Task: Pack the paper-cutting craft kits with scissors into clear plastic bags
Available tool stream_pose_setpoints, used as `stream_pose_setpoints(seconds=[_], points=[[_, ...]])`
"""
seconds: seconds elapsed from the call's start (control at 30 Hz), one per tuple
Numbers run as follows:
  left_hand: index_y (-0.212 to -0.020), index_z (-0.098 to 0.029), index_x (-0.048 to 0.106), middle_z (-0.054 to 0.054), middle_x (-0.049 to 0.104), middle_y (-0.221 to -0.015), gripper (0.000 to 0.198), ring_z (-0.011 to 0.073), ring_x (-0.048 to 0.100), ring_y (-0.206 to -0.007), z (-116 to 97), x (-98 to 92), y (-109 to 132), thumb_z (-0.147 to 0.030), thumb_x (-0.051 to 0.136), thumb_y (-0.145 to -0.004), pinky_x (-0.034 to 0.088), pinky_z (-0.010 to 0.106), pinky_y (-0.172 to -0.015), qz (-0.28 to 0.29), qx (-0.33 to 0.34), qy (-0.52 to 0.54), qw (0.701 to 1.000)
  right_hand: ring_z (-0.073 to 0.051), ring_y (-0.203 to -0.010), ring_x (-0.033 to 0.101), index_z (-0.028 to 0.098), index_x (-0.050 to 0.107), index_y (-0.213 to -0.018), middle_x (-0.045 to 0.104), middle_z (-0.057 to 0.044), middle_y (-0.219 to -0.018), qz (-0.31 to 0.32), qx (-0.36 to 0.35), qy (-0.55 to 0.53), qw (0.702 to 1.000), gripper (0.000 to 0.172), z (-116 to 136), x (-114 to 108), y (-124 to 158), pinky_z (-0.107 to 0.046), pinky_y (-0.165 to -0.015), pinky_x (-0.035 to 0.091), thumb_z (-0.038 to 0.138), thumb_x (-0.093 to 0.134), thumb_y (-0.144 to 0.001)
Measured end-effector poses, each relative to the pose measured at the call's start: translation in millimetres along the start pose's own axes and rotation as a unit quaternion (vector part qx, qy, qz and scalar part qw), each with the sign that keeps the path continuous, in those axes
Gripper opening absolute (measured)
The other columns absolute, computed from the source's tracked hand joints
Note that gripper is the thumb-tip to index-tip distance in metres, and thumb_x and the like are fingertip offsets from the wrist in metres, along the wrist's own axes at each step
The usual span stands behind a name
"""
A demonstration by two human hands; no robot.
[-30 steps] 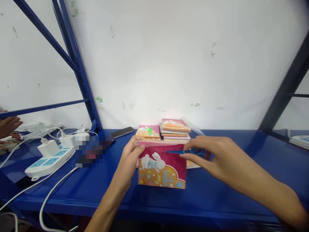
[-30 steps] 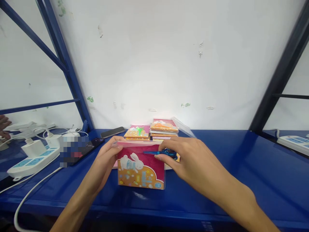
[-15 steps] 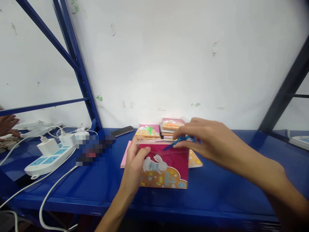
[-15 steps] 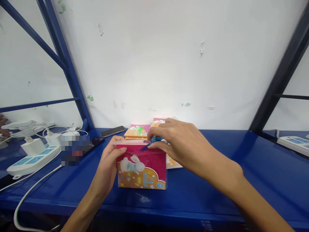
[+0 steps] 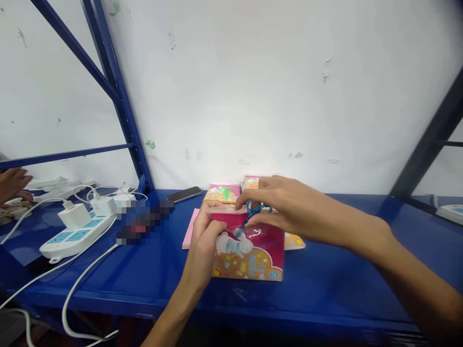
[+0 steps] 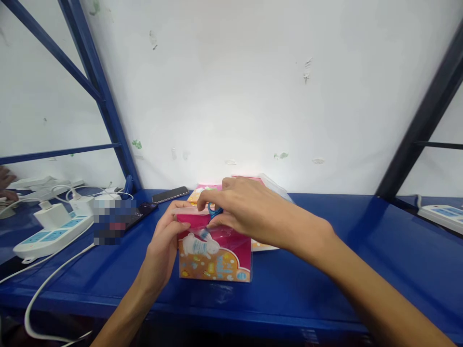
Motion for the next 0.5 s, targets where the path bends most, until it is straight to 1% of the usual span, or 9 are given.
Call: stream_pose_setpoints(seconds=[0.1,0.17,0.23,0.33,0.4,0.5], points=[[-0.094,-0.021,0.06,-0.002,0.062,-0.083,0.02,0.0136,0.053,-0.071,2,-2.5,-1,-0.019,0.061,-0.074,0.045,0.022,-0.064,0.007,0.0,0.0,1.0,-0.022,-0.079,0.06,0.028,0.065,-0.112,0.066,-0.004,-0.089,-0.003,0.018,0.014,1.0,0.018,-2,-2,2,-0.032,-0.069,0.042,0.038,0.066,-0.098],[-0.095,-0.022,0.06,-0.003,0.062,-0.083,0.021,0.0132,0.053,-0.072,2,-3.5,0,-0.019,0.061,-0.074,0.045,0.022,-0.064,0.007,0.002,-0.001,1.0,-0.022,-0.08,0.06,0.028,0.066,-0.109,0.066,-0.004,-0.089,0.003,0.005,0.009,1.0,0.015,-3,-3,2,-0.032,-0.069,0.042,0.037,0.067,-0.097],[-0.095,-0.022,0.06,-0.004,0.06,-0.081,0.02,0.0128,0.052,-0.071,2,-3.8,0,-0.02,0.061,-0.075,0.044,0.022,-0.063,0.006,0.003,-0.002,1.0,-0.023,-0.085,0.061,0.027,0.066,-0.111,0.069,-0.004,-0.094,0.015,-0.019,-0.009,1.0,0.015,-2,-1,2,-0.033,-0.072,0.043,0.033,0.068,-0.097],[-0.094,-0.022,0.061,-0.004,0.058,-0.079,0.017,0.013,0.052,-0.072,1,-3.7,1,-0.022,0.062,-0.077,0.044,0.022,-0.065,0.007,0.016,-0.012,1.0,-0.023,-0.094,0.063,0.026,0.064,-0.12,0.071,-0.005,-0.104,0.013,-0.053,-0.033,0.998,0.025,1,1,2,-0.034,-0.079,0.045,0.028,0.069,-0.096],[-0.093,-0.022,0.061,-0.003,0.059,-0.08,0.016,0.0134,0.052,-0.074,0,-3.7,0,-0.022,0.062,-0.077,0.044,0.023,-0.067,0.011,0.02,-0.017,1.0,-0.023,-0.095,0.063,0.025,0.063,-0.123,0.071,-0.005,-0.104,0.005,-0.063,-0.044,0.997,0.027,4,2,1,-0.034,-0.081,0.046,0.028,0.069,-0.097],[-0.095,-0.023,0.06,-0.003,0.06,-0.081,0.016,0.0138,0.053,-0.075,0,-3.8,0,-0.021,0.06,-0.079,0.044,0.023,-0.068,0.016,0.007,-0.013,1.0,-0.022,-0.091,0.064,0.026,0.065,-0.122,0.072,-0.003,-0.1,0.006,-0.064,-0.06,0.996,0.024,7,1,1,-0.034,-0.079,0.047,0.03,0.066,-0.099]])
Point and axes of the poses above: each hand's wrist, its own y-axis away from the middle knuckle, its own x-axis out of the palm, z = x × y, the point moved 1 cm from there along -y, towards the middle knuckle
